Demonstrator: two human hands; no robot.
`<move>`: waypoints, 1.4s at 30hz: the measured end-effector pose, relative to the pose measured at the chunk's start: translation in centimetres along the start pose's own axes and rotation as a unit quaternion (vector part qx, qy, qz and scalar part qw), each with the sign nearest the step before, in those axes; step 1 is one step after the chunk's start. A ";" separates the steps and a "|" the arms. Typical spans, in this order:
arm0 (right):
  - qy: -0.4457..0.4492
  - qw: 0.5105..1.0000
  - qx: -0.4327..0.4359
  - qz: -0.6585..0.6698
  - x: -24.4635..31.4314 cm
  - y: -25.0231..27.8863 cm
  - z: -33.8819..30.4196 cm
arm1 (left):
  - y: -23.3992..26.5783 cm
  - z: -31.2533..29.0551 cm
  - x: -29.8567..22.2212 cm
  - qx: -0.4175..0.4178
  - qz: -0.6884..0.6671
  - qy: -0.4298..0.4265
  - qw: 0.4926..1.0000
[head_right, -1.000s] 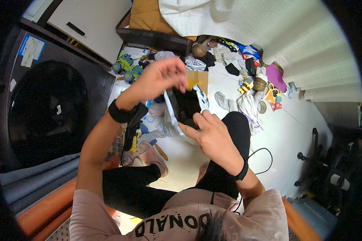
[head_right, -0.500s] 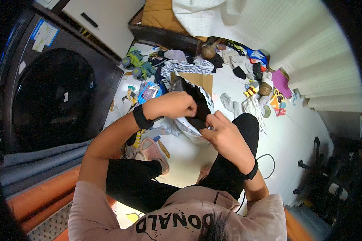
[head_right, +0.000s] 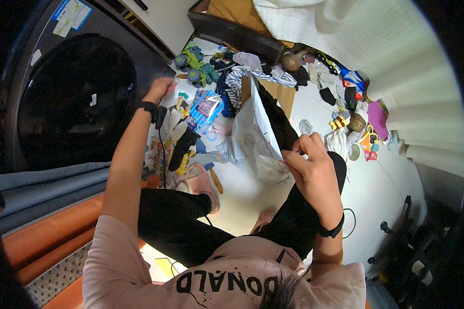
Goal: The person unpacks a cardboard box and a plastic mailer, then sorts through small clothing items and accessories on the floor. They handle socks, underwear, and small garments one by one, placing them into piles.
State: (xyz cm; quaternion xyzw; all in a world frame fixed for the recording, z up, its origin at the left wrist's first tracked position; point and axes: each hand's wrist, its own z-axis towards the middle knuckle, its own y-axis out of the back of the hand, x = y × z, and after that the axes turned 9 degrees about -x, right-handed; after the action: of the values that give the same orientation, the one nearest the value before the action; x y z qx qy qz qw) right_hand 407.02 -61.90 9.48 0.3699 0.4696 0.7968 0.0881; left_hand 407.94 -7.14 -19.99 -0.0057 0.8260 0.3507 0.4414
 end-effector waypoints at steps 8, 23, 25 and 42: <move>0.017 1.000 -0.010 0.011 1.1 -0.9 2.6 | -3.3 2.2 8.1 -0.081 0.146 -0.098 0.981; -0.023 0.999 0.031 -0.031 1.7 -4.3 4.1 | -11.8 6.9 6.5 -0.028 0.370 -0.112 0.922; -0.026 0.999 0.027 -0.029 1.7 -4.5 4.1 | -11.8 6.9 8.3 -0.052 0.327 -0.149 0.932; 0.046 0.999 0.008 -0.001 1.1 -4.6 4.2 | -3.8 -19.1 -20.9 0.237 -0.206 -0.469 0.826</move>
State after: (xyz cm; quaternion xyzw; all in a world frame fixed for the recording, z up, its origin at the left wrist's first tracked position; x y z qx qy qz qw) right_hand 408.10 -55.97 7.55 0.3334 0.4797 0.8091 0.0640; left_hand 408.05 -27.48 0.09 0.0937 0.5568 0.0055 0.8253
